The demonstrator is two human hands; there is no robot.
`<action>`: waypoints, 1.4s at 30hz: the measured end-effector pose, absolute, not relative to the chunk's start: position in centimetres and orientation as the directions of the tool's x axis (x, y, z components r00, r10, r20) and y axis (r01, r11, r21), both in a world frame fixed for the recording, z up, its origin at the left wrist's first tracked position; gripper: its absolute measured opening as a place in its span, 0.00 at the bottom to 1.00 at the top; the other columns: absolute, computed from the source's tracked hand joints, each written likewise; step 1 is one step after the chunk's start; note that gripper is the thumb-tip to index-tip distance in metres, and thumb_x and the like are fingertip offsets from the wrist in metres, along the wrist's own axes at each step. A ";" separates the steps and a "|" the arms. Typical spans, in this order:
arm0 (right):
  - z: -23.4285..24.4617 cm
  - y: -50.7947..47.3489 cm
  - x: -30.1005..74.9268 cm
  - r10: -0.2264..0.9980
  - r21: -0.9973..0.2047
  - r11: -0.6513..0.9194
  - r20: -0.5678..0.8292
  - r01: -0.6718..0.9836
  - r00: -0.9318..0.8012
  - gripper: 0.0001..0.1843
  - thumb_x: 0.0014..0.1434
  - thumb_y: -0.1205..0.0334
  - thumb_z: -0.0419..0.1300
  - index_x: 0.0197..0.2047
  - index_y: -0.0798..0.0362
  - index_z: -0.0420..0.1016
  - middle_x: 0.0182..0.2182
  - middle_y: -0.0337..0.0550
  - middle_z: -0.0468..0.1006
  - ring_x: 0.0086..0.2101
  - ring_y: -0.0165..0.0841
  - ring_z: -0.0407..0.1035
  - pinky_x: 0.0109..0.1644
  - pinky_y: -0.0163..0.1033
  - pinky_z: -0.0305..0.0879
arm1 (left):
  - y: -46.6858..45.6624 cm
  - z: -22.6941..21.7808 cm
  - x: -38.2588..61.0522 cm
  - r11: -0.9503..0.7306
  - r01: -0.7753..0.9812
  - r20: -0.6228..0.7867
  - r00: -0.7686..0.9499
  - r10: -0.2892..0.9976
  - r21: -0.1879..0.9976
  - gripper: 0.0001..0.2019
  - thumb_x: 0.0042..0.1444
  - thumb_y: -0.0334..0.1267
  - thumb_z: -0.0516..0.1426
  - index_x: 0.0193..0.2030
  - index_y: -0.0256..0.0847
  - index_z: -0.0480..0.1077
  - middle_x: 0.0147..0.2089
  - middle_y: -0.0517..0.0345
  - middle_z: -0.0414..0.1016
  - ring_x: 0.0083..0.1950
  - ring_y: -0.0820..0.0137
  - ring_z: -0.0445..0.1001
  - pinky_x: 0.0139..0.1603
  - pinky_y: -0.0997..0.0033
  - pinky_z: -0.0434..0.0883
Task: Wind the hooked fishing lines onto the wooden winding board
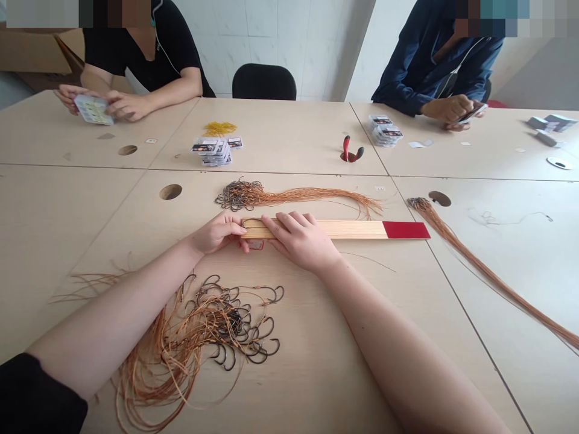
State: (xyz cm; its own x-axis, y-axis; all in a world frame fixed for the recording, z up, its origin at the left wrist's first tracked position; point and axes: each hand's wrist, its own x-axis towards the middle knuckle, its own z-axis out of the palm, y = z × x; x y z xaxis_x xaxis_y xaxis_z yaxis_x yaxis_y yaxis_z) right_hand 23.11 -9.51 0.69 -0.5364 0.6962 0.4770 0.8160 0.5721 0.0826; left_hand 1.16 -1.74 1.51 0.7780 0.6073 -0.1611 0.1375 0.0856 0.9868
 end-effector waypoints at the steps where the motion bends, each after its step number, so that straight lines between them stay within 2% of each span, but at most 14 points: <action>1: 0.7 -9.5 23.1 0.698 0.081 0.572 0.475 0.816 -0.536 0.23 0.66 0.55 0.47 0.60 0.56 0.62 0.48 0.50 0.71 0.44 0.36 0.63 0.44 0.41 0.59 | -1.7 1.5 1.2 0.096 0.133 -0.164 0.779 0.605 0.986 0.10 0.48 0.36 0.54 0.24 0.33 0.73 0.21 0.51 0.77 0.26 0.70 0.75 0.30 0.71 0.70; 17: 1.0 -9.7 22.8 0.758 0.040 0.527 0.431 0.849 -0.490 0.24 0.66 0.55 0.45 0.62 0.55 0.59 0.48 0.49 0.71 0.43 0.37 0.63 0.45 0.42 0.57 | -1.5 1.3 1.1 0.196 0.098 -0.201 0.753 0.627 0.976 0.10 0.46 0.35 0.55 0.22 0.32 0.73 0.22 0.51 0.76 0.23 0.71 0.74 0.27 0.73 0.69; 22: 1.5 -10.1 22.4 0.767 0.023 0.514 0.435 0.857 -0.472 0.24 0.66 0.55 0.45 0.62 0.54 0.59 0.47 0.50 0.71 0.43 0.38 0.63 0.44 0.43 0.58 | -1.9 1.6 1.2 0.360 0.003 -0.237 0.758 0.608 0.933 0.07 0.44 0.33 0.56 0.22 0.32 0.74 0.18 0.51 0.74 0.22 0.71 0.74 0.27 0.74 0.69; 26: 3.2 -10.8 21.9 0.823 -0.091 0.498 0.365 0.862 -0.436 0.24 0.66 0.54 0.44 0.62 0.53 0.59 0.45 0.49 0.72 0.42 0.38 0.64 0.42 0.41 0.60 | -2.2 2.5 1.5 0.601 -0.064 -0.380 0.720 0.580 0.797 0.09 0.43 0.31 0.54 0.18 0.33 0.72 0.13 0.53 0.70 0.20 0.73 0.71 0.19 0.79 0.66; 30: 5.3 -11.4 22.0 0.911 -0.292 0.404 0.215 0.867 -0.352 0.22 0.66 0.55 0.45 0.61 0.49 0.61 0.42 0.46 0.72 0.38 0.35 0.67 0.35 0.37 0.61 | -2.3 3.6 2.2 0.820 -0.081 -0.566 0.685 0.459 0.566 0.10 0.43 0.30 0.52 0.18 0.31 0.72 0.12 0.53 0.68 0.14 0.80 0.63 0.11 0.85 0.56; 33: 6.3 -11.4 22.7 0.917 -0.410 0.397 0.143 0.821 -0.372 0.21 0.66 0.56 0.44 0.59 0.47 0.64 0.36 0.44 0.73 0.33 0.32 0.67 0.33 0.35 0.60 | -2.5 4.3 2.6 0.916 -0.091 -0.605 0.724 0.330 0.391 0.09 0.42 0.30 0.52 0.18 0.31 0.71 0.10 0.54 0.65 0.15 0.78 0.63 0.08 0.86 0.52; 35: 6.6 -11.2 23.2 0.908 -0.452 0.411 0.125 0.792 -0.400 0.20 0.66 0.55 0.44 0.57 0.46 0.66 0.34 0.43 0.73 0.32 0.32 0.67 0.32 0.35 0.60 | -2.7 4.5 2.8 0.938 -0.089 -0.612 0.736 0.288 0.334 0.09 0.42 0.30 0.52 0.19 0.31 0.71 0.10 0.53 0.64 0.15 0.77 0.64 0.08 0.86 0.52; 38: 6.5 -11.1 23.4 0.908 -0.472 0.406 0.108 0.783 -0.406 0.20 0.66 0.54 0.43 0.56 0.44 0.67 0.33 0.42 0.72 0.32 0.32 0.67 0.32 0.35 0.60 | -2.9 4.6 3.0 0.930 -0.074 -0.627 0.719 0.300 0.360 0.09 0.43 0.31 0.52 0.19 0.32 0.71 0.11 0.53 0.65 0.17 0.75 0.66 0.08 0.85 0.53; 40: 6.1 -11.1 23.1 0.913 -0.451 0.400 0.118 0.798 -0.390 0.21 0.66 0.54 0.43 0.58 0.45 0.64 0.35 0.43 0.72 0.31 0.31 0.66 0.32 0.35 0.60 | -2.8 4.2 2.9 0.890 -0.061 -0.613 0.703 0.360 0.452 0.10 0.44 0.32 0.52 0.19 0.32 0.71 0.12 0.52 0.67 0.18 0.74 0.68 0.08 0.84 0.53; 42: 5.3 -11.0 22.6 0.913 -0.383 0.408 0.161 0.829 -0.375 0.22 0.66 0.54 0.44 0.60 0.49 0.62 0.38 0.46 0.71 0.34 0.33 0.66 0.34 0.37 0.61 | -2.6 3.6 2.7 0.804 -0.052 -0.563 0.687 0.460 0.593 0.11 0.45 0.33 0.51 0.19 0.32 0.71 0.15 0.51 0.71 0.19 0.73 0.70 0.11 0.82 0.58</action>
State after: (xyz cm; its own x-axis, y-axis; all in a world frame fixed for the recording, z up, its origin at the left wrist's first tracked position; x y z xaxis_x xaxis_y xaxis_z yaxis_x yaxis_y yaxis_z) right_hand 22.57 -11.00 5.29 -0.3750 0.9130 0.1606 0.8288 0.4078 -0.3832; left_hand 2.73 -2.61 3.63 0.6871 0.4595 -0.5628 -0.0518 0.8036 0.5929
